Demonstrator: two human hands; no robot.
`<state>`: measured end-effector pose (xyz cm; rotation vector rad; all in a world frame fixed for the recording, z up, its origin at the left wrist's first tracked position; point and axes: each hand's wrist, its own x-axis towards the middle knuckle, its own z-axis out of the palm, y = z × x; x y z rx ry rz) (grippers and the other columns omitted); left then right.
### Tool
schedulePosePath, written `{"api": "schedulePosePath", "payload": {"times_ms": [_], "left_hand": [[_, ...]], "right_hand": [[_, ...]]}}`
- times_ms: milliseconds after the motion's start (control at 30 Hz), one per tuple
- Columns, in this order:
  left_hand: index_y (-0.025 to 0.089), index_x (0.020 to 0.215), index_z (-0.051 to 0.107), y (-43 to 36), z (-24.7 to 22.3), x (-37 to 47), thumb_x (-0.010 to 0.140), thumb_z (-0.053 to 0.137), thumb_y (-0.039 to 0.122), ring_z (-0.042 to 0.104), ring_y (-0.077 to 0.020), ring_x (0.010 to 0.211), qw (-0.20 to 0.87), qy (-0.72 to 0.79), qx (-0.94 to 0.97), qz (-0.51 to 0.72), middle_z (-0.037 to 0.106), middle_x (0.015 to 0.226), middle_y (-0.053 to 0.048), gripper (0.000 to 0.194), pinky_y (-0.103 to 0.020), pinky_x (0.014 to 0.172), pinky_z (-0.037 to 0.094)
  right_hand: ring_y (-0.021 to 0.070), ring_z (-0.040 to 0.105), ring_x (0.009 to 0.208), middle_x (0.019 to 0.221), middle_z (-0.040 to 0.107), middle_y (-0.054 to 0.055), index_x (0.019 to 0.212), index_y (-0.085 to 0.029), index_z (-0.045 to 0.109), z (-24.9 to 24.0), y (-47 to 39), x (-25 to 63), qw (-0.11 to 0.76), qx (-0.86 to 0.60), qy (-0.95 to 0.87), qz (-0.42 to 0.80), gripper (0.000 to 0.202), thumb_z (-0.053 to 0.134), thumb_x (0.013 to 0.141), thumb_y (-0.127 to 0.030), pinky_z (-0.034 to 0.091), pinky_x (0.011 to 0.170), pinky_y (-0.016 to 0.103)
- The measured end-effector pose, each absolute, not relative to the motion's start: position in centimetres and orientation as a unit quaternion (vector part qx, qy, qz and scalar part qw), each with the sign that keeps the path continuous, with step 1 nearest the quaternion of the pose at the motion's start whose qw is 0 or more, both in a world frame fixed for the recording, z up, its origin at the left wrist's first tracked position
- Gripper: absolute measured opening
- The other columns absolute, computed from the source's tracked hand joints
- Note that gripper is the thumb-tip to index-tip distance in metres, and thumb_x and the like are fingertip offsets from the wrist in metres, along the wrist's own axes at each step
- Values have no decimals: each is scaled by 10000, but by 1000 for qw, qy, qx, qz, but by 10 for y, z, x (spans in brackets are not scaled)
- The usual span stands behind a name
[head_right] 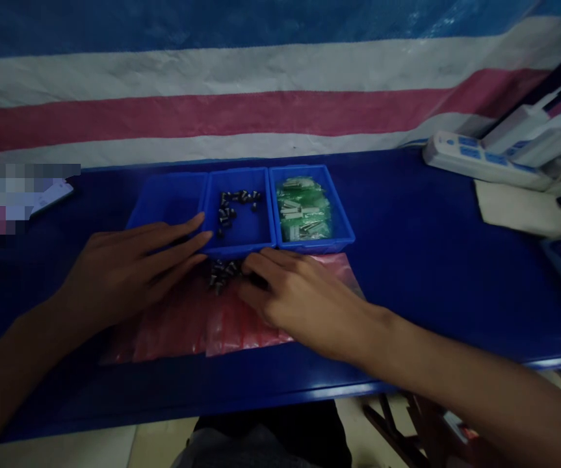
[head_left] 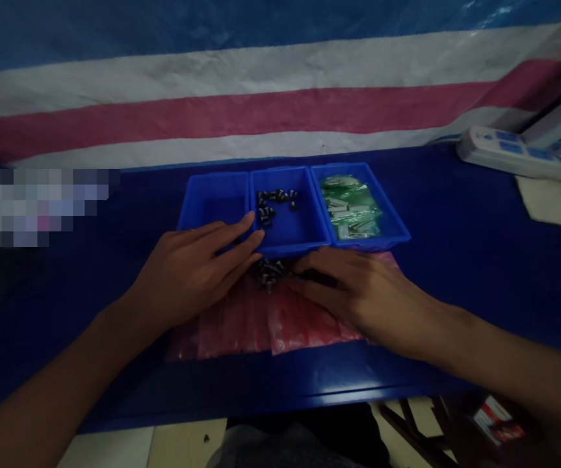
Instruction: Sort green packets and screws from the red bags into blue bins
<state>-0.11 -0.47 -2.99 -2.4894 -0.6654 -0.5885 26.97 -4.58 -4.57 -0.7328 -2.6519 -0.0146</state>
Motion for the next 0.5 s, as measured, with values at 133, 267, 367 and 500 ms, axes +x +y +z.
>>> {"api": "schedulePosePath", "payload": {"times_ms": [133, 267, 367, 500], "left_hand": [[183, 1216, 716, -5, -29, -1, 1089, 582, 262, 807, -212, 893, 258, -242, -909, -219, 785, 1249, -67, 201, -343, 711, 671], [175, 1220, 714, -5, -28, 0, 1075, 611, 262, 804, -221, 891, 260, -235, -910, -220, 785, 1250, -62, 199, -351, 708, 659], [170, 1201, 728, -5, -29, -1, 1074, 604, 262, 801, -219, 896, 251, -237, -912, -222, 784, 1254, -71, 200, -340, 704, 653], [184, 1190, 740, -5, -29, -1, 1089, 572, 277, 806, -216, 894, 253, -244, -911, -215, 782, 1262, -56, 216, -327, 669, 653]], "right_hand": [[199, 749, 896, 1063, 749, 88, 1053, -145, 746, -44, -48, 265, 233, -332, -906, 120, 201, 559, 1043, -71, 633, 778, 312], [155, 755, 930, 1087, 747, 58, 1066, -189, 723, -38, -50, 266, 339, -342, -851, 208, 159, 573, 1074, -137, 631, 832, 260], [155, 751, 1056, 1147, 755, 73, 1011, -186, 723, -33, -48, 269, 392, -282, -849, 217, 133, 626, 1040, -101, 622, 931, 264], [127, 773, 954, 1024, 795, 11, 989, -223, 737, -28, -47, 270, 423, -294, -808, 286, 160, 714, 978, -65, 637, 876, 228]]}}
